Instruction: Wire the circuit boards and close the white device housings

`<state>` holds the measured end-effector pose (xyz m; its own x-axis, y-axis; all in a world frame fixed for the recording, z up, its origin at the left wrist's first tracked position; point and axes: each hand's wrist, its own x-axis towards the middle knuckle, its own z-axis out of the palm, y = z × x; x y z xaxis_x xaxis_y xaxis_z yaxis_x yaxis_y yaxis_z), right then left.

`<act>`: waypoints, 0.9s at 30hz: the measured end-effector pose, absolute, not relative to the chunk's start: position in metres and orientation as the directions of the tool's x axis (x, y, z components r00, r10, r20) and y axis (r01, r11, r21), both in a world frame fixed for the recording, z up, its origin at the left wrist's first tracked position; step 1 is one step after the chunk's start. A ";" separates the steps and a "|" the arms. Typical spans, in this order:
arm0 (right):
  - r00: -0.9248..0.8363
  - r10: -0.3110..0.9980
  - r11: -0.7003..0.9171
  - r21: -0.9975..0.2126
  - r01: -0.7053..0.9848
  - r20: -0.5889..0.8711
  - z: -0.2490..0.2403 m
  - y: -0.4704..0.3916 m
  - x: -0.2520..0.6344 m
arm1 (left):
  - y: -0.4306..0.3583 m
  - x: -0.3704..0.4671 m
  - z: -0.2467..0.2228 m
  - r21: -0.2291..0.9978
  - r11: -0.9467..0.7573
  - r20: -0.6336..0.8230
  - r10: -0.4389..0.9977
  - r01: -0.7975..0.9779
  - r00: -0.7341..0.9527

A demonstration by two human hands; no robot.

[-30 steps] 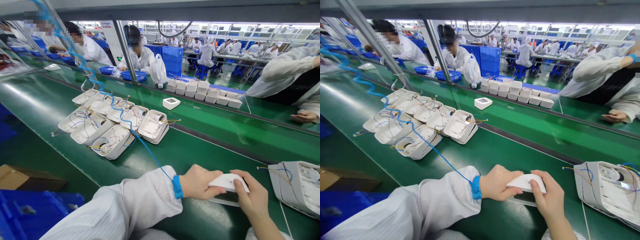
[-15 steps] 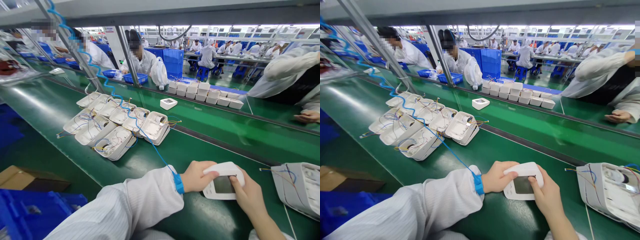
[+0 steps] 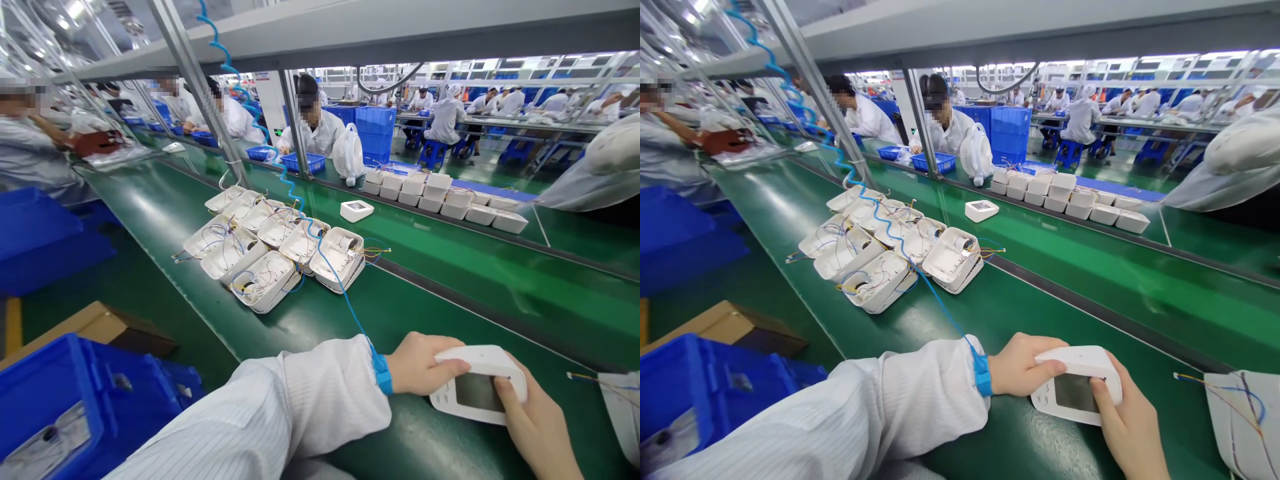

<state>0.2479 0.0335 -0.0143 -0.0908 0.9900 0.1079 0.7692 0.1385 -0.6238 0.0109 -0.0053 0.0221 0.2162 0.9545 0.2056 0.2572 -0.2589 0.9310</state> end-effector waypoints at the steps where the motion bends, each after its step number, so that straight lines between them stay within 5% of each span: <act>1: -0.080 0.992 0.121 -0.643 0.756 0.093 -0.014 0.032 0.246 | -0.004 0.011 0.021 0.942 -0.243 0.196 0.958 0.232 0.209; 7: -0.051 0.988 0.151 -0.895 0.419 0.143 -0.018 0.027 0.237 | 0.007 0.015 0.007 0.996 -0.076 0.080 0.994 -0.052 0.071; 9: -0.087 0.995 0.080 -0.948 0.309 0.056 -0.022 0.025 0.231 | 0.010 0.016 0.004 0.989 -0.074 0.068 0.997 -0.125 -0.048; 12: -0.186 0.978 -0.031 -0.944 0.328 -0.097 -0.020 0.021 0.220 | 0.012 0.017 0.004 0.984 -0.131 0.116 0.985 -0.119 -0.126; 15: -0.126 0.992 0.033 -0.933 0.358 -0.013 -0.010 0.015 0.215 | 0.011 0.016 0.006 0.981 -0.183 0.180 0.983 -0.064 -0.043; 19: 0.037 0.964 0.197 -0.800 0.567 0.263 0.002 0.009 0.225 | 0.009 0.013 0.006 0.956 -0.291 0.292 0.956 -0.034 0.013; 23: -0.258 0.865 0.475 -0.536 0.698 0.431 0.006 0.008 0.232 | 0.006 0.011 0.007 0.896 -0.434 0.427 0.900 0.093 0.089; 27: -0.394 0.788 0.601 -0.457 0.655 0.473 0.007 0.008 0.227 | 0.005 0.011 0.010 0.895 -0.423 0.404 0.903 0.142 0.142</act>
